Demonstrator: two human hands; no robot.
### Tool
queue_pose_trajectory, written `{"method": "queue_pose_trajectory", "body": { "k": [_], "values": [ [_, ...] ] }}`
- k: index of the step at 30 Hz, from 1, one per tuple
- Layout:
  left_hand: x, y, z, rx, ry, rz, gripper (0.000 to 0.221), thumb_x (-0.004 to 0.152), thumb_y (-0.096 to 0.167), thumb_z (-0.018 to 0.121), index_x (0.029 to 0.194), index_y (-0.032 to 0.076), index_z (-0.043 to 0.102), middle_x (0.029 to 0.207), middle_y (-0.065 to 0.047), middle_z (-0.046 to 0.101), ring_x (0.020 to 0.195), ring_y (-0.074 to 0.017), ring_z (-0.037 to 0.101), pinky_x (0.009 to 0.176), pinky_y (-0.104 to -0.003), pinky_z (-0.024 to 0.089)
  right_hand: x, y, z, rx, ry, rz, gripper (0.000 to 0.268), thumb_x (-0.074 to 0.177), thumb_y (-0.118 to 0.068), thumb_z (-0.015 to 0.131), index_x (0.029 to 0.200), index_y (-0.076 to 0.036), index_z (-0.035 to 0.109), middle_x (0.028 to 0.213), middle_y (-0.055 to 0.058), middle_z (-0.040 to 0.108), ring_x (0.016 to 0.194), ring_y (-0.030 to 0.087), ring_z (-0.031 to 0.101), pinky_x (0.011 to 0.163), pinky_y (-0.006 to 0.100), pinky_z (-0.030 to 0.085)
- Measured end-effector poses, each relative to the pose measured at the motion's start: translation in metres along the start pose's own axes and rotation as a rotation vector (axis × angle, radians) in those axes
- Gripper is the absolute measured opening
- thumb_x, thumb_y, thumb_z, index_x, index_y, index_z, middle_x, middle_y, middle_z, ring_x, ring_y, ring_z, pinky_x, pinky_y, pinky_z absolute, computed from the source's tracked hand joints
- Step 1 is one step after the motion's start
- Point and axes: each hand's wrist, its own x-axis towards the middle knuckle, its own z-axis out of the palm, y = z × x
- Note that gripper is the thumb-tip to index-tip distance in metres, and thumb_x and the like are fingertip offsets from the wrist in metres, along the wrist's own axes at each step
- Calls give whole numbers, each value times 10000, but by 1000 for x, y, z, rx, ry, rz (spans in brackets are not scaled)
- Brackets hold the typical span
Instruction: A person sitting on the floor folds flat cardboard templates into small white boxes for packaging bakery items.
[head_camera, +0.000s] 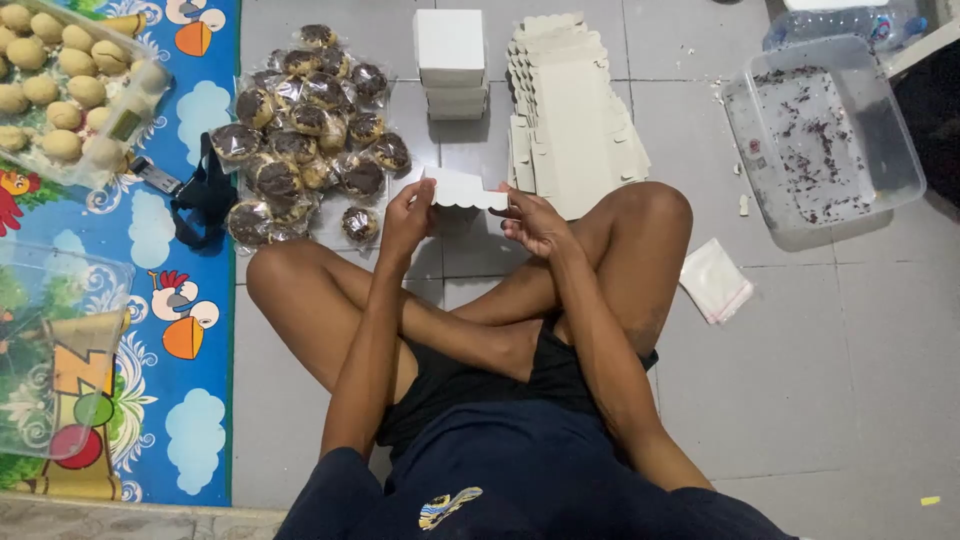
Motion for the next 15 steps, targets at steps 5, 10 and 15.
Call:
{"method": "queue_pose_trajectory", "body": {
  "k": [5,10,15],
  "values": [
    [8,-6,-2,113,39,17,590,995,575,666,1287,62,672,678,-52,647,576,-86,570,501,-245,436,-7,-3,14,-103,34,-125,544,894,-418,790,1273,-47,669,827,72,678,607,144,683,525,253,658],
    [9,-11,-6,164,60,25,636,995,608,651,1340,73,662,773,-69,690,626,-84,562,550,-255,464,-9,-3,14,-101,2,-190,614,899,-394,804,1383,-75,602,880,114,721,632,171,683,565,302,660],
    [-16,15,-21,-279,-137,-371,712,905,715,640,1058,21,610,755,-45,475,539,-169,576,527,-276,467,-49,-23,23,-7,-113,-147,416,906,-458,729,1013,-63,658,626,82,586,510,186,616,551,343,626]
  ]
}}
